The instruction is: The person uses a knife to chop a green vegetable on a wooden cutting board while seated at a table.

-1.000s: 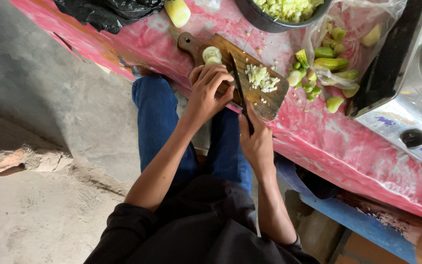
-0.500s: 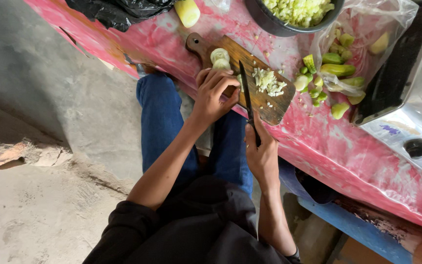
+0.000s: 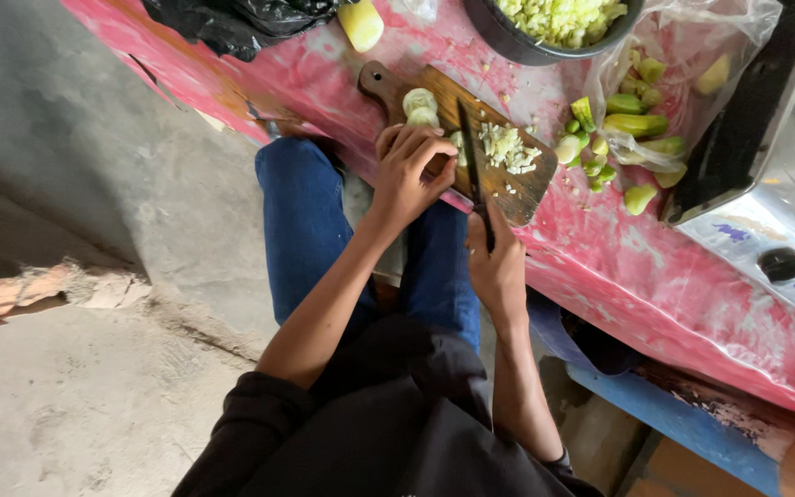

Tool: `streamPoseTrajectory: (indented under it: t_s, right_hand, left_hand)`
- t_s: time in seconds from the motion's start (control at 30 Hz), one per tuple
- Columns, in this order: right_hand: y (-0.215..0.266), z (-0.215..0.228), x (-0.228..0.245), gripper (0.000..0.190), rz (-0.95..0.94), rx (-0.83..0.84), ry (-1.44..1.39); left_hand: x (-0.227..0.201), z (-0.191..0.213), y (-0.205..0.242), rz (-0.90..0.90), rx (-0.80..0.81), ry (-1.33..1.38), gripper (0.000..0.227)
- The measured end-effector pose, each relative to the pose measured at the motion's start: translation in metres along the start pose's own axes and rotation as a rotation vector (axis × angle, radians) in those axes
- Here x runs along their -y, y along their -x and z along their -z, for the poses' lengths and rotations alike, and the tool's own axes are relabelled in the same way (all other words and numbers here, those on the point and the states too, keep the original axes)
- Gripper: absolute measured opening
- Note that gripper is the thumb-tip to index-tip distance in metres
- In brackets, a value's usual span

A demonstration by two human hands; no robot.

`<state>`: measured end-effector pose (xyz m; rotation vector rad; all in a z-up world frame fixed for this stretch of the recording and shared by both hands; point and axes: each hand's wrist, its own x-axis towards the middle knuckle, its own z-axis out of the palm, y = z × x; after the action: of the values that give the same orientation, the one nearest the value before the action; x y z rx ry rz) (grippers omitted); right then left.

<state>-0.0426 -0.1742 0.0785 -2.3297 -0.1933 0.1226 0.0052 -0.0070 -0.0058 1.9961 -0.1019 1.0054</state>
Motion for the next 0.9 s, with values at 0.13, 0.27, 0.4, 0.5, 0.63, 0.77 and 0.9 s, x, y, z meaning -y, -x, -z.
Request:
streamPoseTrajectory:
  t_s: [0.13,0.27,0.4,0.5,0.63,0.77,0.9]
  right_hand:
    - [0.010,0.006,0.001,0.028,-0.202,0.041,-0.237]
    - [0.018,-0.002,-0.012,0.024,-0.072,0.053,-0.357]
    - [0.021,-0.008,-0.020,0.019,-0.008,0.116,-0.465]
    - [0.019,0.002,-0.018,0.018,-0.186,0.147,-0.370]
    - [0.013,0.010,-0.005,0.022,-0.320,0.161,-0.251]
    - [0.003,0.006,0.003,0.031,-0.278,0.180,-0.157]
    - [0.002,0.002,0.006,0.039,-0.320,0.192,-0.144]
  left_hand:
    - [-0.005,0.003,-0.005,0.039,0.015,0.030,0.015]
    - [-0.010,0.011,-0.008,0.059,0.058,0.042,0.015]
    - [-0.011,0.014,-0.014,0.016,0.056,0.024,0.016]
    - [-0.010,0.014,-0.013,0.032,0.077,0.039,0.015]
    - [-0.006,0.013,-0.014,0.007,0.082,0.037,0.015]
    - [-0.001,0.012,-0.015,0.007,0.100,0.027,0.014]
    - [-0.001,0.009,-0.014,-0.008,0.063,0.039,0.013]
